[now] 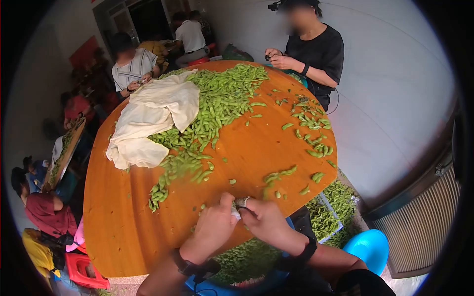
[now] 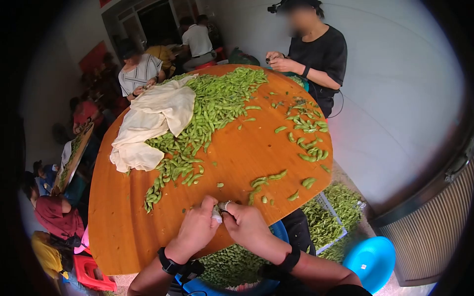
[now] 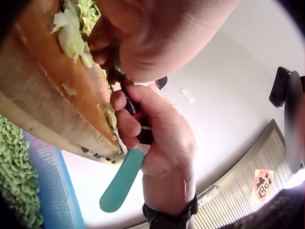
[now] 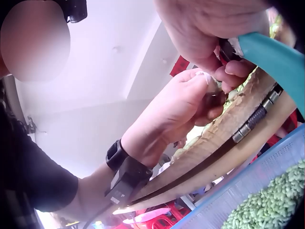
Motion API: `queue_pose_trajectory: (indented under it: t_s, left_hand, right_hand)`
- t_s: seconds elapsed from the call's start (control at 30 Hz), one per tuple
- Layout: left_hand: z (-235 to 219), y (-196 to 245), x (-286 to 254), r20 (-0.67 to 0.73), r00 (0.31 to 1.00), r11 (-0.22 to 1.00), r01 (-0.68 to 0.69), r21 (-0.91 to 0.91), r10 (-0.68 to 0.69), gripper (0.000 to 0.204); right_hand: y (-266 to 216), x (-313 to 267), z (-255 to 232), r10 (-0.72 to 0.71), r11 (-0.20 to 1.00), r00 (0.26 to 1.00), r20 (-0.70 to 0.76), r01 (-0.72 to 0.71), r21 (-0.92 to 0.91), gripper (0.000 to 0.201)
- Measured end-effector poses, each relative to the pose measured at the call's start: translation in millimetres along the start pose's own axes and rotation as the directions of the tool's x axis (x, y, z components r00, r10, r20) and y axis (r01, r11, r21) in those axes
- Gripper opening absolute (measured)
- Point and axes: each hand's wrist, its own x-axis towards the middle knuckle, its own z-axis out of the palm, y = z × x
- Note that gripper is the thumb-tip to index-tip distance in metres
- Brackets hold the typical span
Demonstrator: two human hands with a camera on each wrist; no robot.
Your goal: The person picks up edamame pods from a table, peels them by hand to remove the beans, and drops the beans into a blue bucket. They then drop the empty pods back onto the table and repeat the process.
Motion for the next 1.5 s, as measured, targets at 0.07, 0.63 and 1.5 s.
queue_pose_trajectory:
  t_s: [0.07, 0.63, 1.5]
  left_hand:
    - [-2, 2, -1, 0.001, 1.0, 0.999, -0.011, -0.03, 0.011, 0.024]
    - [-30, -62, 66, -0.203, 0.973, 0.968, -0.061, 0.243, 0.112, 0.017]
    - [-4, -35, 12, -0.302, 0.924, 0.872, -0.338, -0.354, 0.235, 0.039]
  right_hand:
    - [2, -2, 1, -0.003, 1.0, 1.0, 0.014, 0.003, 0.007, 0.003]
    - [16, -2, -15, 0.011, 0.999, 1.0, -0.007, -0.01, 0.043, 0.021]
    - [-24, 16, -6, 0.304, 0.904, 0.934, 0.19, -0.345, 0.253, 0.015]
